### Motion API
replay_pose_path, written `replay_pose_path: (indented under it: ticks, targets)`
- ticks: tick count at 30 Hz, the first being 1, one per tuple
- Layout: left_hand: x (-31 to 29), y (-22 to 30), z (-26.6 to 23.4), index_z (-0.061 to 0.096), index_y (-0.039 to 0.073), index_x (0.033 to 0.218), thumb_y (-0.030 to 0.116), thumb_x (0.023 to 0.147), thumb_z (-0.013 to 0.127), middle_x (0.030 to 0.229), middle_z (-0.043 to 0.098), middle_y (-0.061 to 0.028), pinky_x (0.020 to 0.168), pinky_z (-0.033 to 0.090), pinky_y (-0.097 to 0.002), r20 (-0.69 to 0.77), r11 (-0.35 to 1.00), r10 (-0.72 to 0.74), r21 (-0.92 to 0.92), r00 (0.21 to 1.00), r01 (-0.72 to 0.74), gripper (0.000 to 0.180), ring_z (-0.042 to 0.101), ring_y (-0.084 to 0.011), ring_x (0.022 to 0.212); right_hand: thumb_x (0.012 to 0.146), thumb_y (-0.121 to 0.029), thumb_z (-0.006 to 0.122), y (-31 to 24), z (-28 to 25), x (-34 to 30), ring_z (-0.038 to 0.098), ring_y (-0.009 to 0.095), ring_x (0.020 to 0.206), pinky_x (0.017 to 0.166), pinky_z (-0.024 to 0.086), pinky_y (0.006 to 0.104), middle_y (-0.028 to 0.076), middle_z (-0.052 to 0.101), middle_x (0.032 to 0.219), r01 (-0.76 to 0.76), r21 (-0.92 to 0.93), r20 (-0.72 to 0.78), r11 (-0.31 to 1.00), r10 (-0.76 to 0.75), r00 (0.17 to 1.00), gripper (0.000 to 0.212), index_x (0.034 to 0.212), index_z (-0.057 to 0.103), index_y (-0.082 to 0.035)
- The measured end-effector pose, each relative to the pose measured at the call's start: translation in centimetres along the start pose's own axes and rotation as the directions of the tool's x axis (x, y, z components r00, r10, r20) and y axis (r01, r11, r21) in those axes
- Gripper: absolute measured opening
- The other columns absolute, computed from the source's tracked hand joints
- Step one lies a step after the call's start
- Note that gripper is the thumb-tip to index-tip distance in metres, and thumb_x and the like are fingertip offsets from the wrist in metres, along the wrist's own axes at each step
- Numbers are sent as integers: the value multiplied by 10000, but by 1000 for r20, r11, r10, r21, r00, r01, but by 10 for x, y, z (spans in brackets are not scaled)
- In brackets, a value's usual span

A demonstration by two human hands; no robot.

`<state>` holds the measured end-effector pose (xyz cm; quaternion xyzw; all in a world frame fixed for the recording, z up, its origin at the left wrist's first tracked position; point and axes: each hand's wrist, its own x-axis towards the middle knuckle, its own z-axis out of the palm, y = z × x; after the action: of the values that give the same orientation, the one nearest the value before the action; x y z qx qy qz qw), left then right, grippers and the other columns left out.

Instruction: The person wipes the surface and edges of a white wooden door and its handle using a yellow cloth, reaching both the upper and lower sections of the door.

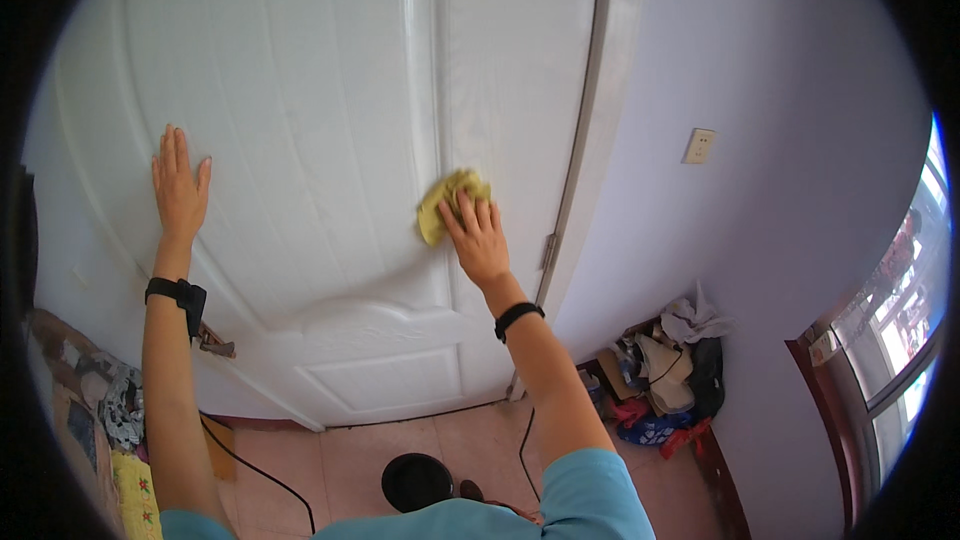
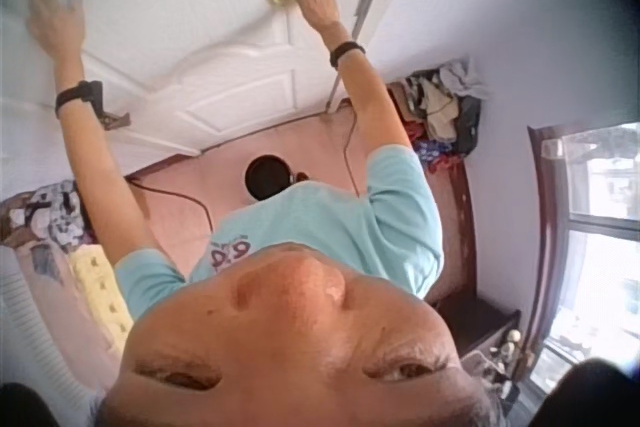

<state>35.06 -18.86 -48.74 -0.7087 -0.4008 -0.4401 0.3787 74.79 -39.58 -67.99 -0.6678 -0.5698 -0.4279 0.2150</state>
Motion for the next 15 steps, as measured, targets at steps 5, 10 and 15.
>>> replay_pose_path:
  ticks: [5,10,15]
  targets:
    - [1,7,-1,303,-42,1422,407,925,541,1507,265,-198,1134,209,-469,33,1000,-4,13,999,4,711,279,-331,1383,838,-4,505,48,8,-69,356,342,1315,1102,306,472,94,306,1497,-106,-36,84,994,108,991,599,1417,390,-106]
    - [14,24,-10,271,-92,1416,498,875,583,1520,215,-222,1141,186,-462,193,988,-148,71,970,137,859,250,-334,1395,853,106,460,101,-48,-5,357,376,1340,1046,406,371,160,308,1498,-277,203,-289,939,328,900,558,1387,411,-49]
    - [20,27,-20,231,-97,1430,523,843,615,1536,170,-217,1150,162,-451,282,964,-260,136,924,229,936,214,-317,1413,852,59,511,159,-96,81,360,410,1320,1045,391,409,187,330,1478,-258,125,-459,958,286,841,518,1358,449,-32]
